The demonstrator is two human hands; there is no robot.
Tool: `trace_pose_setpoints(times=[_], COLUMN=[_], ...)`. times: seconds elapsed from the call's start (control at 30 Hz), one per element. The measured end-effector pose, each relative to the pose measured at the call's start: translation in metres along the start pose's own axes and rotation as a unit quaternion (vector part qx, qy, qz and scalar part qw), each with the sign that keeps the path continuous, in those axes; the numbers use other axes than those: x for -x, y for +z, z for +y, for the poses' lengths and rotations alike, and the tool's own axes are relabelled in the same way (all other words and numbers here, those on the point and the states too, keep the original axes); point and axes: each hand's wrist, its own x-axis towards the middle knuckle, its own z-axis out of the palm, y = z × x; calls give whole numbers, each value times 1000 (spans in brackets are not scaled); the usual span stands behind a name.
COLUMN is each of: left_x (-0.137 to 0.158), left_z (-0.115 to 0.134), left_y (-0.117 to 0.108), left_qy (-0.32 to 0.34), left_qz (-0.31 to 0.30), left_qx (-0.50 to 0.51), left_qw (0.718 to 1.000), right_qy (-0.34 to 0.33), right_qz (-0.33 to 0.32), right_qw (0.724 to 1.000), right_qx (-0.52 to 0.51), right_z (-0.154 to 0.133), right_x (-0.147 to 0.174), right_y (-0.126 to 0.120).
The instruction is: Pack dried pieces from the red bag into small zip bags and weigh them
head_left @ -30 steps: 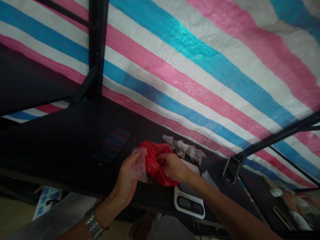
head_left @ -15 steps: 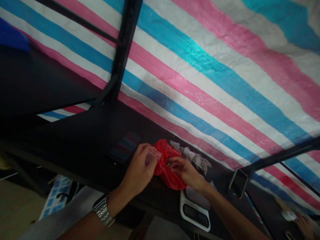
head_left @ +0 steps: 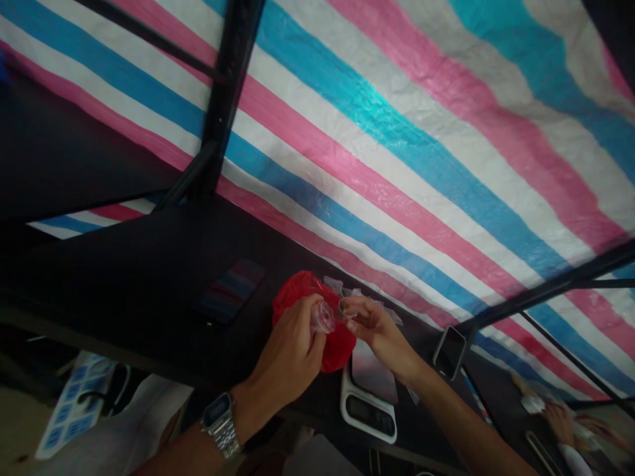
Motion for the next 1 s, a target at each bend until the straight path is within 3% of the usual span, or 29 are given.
trace_pose_setpoints(times=[0.1, 0.17, 0.33, 0.43, 0.7, 0.77, 0.87, 0.93, 1.0], left_x=[-1, 0, 3, 0, -7, -7, -7, -7, -7], left_z=[-2, -2, 3, 5, -8, -13, -18, -20, -21], left_y=[12, 17, 24, 22, 10, 5, -7, -15, -22], left_qy=[-22, -10, 36, 33, -60, -68, -78, -92, -119], left_qz=[-31, -52, -82, -105, -126, -132, -115, -77, -27], left_qx=[19, 29, 31, 48, 124, 132, 135, 117, 68], left_qw=[999, 998, 996, 993, 982, 980, 981, 986, 990], right_qy=[-22, -29, -70, -98, -165, -193, -195, -146, -84], right_qz=[5, 8, 4, -7, -42, -47, 2, 25, -7], right_qw=[998, 986, 903, 864, 768, 763, 785, 808, 820], right_qx=[55, 166, 425, 495, 617, 615, 588, 570, 566], right_z=[-16, -27, -49, -59, -66, -65, -62, -57, -49], right_x=[10, 17, 29, 28, 15, 11, 3, -4, -10], right_y=[-5, -4, 6, 8, 10, 12, 17, 21, 28])
